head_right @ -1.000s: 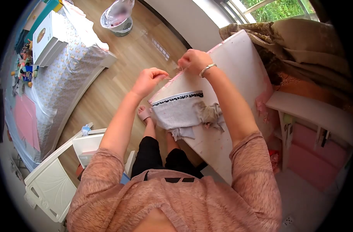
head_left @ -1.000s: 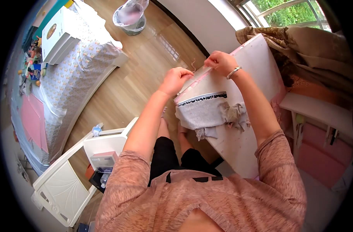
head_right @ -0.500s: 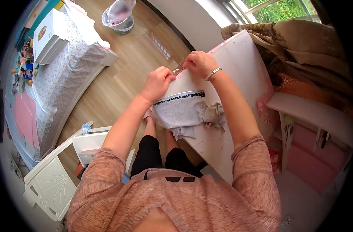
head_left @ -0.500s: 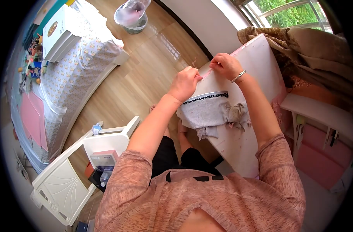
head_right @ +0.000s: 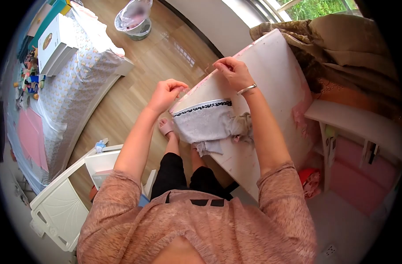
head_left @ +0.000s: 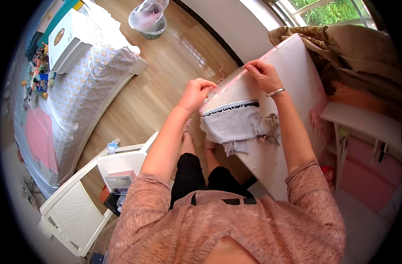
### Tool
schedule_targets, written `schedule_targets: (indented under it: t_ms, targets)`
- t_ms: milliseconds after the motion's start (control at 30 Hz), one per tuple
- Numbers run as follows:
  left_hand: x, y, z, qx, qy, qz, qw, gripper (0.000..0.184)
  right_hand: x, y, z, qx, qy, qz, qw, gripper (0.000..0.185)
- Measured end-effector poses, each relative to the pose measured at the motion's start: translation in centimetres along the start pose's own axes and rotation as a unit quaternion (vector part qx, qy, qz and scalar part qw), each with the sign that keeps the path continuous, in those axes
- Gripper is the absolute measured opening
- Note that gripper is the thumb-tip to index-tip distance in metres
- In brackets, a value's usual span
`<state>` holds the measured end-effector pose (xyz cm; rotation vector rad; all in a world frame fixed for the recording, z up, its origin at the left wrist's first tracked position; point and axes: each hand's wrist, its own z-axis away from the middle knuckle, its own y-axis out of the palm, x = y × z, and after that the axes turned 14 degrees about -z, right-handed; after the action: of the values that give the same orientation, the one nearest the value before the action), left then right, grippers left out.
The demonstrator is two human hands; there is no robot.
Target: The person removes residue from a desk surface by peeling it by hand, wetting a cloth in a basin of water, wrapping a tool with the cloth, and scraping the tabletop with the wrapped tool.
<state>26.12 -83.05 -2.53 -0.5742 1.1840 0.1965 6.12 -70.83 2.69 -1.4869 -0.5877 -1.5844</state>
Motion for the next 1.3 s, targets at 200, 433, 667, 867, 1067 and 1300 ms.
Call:
schedule_targets:
  t_ms: [200, 433, 667, 867, 1067, 1300]
  targets:
    - [-1.1, -2.3, 1.8, 0.045, -0.086, 0.071, 0.993, 0.012, 0.4, -1.6, 5.5, 0.004, 0.064, 0.008, 0.998, 0.015]
    - [-2.4, -1.0, 1.6, 0.027, 0.036, -0.087, 0.995, 0.012, 0.6, -2.9, 14.1, -0.075, 0.041, 0.029, 0.996, 0.013]
    - [-0.7, 0.8, 2.3, -0.093, 0.028, -0.165, 0.982, 0.011, 0.4, -1.9, 16.3, -0.136, -0.044, 0.061, 0.988, 0.009]
    - [-0.5, -1.1, 4.9, -0.071, 0.041, -0.052, 0.995, 0.017, 1.2, 0.3, 15.4, -0.093, -0.147, 0.215, 0.961, 0.005]
    - [-2.6, -1.4, 4.1, -0.003, 0.034, -0.156, 0.987, 0.014, 1.6, 2.6, 14.1, -0.063, -0.135, 0.272, 0.951, 0.007]
    - [-3.6, -2.5, 2.5, 0.057, 0.09, -0.278, 0.955, 0.01, 1.3, 4.2, 8.3, 0.004, -0.059, 0.285, 0.957, 0.01]
